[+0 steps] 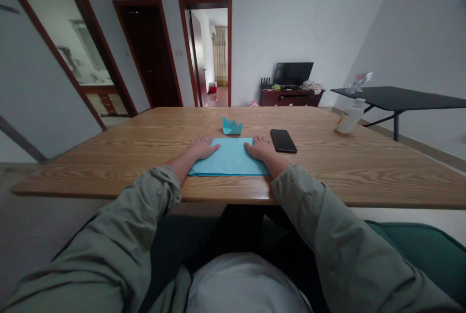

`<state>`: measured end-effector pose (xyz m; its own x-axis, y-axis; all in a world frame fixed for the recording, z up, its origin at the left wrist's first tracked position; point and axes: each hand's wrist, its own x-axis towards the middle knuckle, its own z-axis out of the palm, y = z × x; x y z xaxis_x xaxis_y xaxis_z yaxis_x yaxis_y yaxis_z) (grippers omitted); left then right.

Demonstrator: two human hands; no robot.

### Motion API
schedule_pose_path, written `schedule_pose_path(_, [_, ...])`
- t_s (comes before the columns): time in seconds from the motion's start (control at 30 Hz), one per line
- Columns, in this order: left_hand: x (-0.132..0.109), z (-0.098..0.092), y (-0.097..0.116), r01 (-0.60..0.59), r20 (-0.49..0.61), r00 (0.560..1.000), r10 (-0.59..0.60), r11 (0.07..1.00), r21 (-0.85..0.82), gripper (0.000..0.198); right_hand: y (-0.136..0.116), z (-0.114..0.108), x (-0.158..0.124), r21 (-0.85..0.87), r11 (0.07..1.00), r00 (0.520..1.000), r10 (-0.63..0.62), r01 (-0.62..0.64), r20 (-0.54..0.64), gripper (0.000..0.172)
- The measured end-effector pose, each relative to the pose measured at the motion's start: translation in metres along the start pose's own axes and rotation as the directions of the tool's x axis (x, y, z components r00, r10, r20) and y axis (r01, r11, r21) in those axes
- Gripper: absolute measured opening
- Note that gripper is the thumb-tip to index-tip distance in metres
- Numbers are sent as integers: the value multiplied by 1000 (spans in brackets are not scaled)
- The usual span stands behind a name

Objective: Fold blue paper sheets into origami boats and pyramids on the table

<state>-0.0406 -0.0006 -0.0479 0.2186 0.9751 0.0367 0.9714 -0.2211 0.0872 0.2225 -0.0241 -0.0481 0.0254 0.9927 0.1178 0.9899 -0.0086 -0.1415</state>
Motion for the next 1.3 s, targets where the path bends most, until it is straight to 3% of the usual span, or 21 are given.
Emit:
schedule_pose_path(0.2, [7,-5,-17,48,65,997,-50,999,19,90,1,-1,0,-11,999,999,43,-43,9,82])
schedule_pose_path(0.33, [23,-32,-13,112,170,979,-115,993,24,89,0,-2,-1,-14,999,999,46,-46,-3,82])
schedule_pose_path(0.4, [29,-48,6,159,76,985,-156,987,-26,88,0,-3,-2,-12,999,999,53,-53,-8,82])
schedule_pose_path(0.47, [30,-57,37,117,-141,979,-145,975,-188,82,0,-3,-2,-11,998,998,59,-59,-8,83])
schedule_pose_path(0.53, [25,-55,78,27,-380,911,-163,940,-340,76,-1,-3,-2,-6,998,998,58,-58,-7,84])
schedule_pose_path(0.57, [21,-49,99,1,-436,879,-193,915,-403,75,-1,-3,-2,-3,998,998,56,-56,-7,84])
schedule_pose_path(0.6, [17,-41,118,0,-442,867,-231,887,-462,76,0,-3,-3,-1,999,999,51,-51,-4,83])
schedule_pose_path(0.67, [9,-22,148,38,-355,896,-267,842,-538,78,0,-3,-3,0,999,999,35,-35,5,81])
schedule_pose_path(0.73, [6,-6,160,77,-264,929,-261,832,-549,80,1,-3,-4,4,1000,1000,25,-25,12,77])
schedule_pose_path(0.83, [9,2,142,80,-211,953,-218,851,-518,81,1,-2,-3,5,999,999,40,-40,-6,79])
schedule_pose_path(0.97, [16,-6,95,119,-199,956,-216,905,-409,84,1,1,0,-7,998,998,56,-56,-9,84])
schedule_pose_path(1.03, [17,-9,82,141,-190,958,-215,930,-339,85,1,2,2,-5,998,998,58,-58,-8,83])
schedule_pose_path(1.17, [21,-10,80,204,-156,958,-242,953,-226,80,1,2,2,0,998,998,58,-58,-35,82])
schedule_pose_path(1.3, [29,-9,86,233,-134,953,-272,939,-254,59,0,-1,-1,2,998,998,58,-58,-34,81])
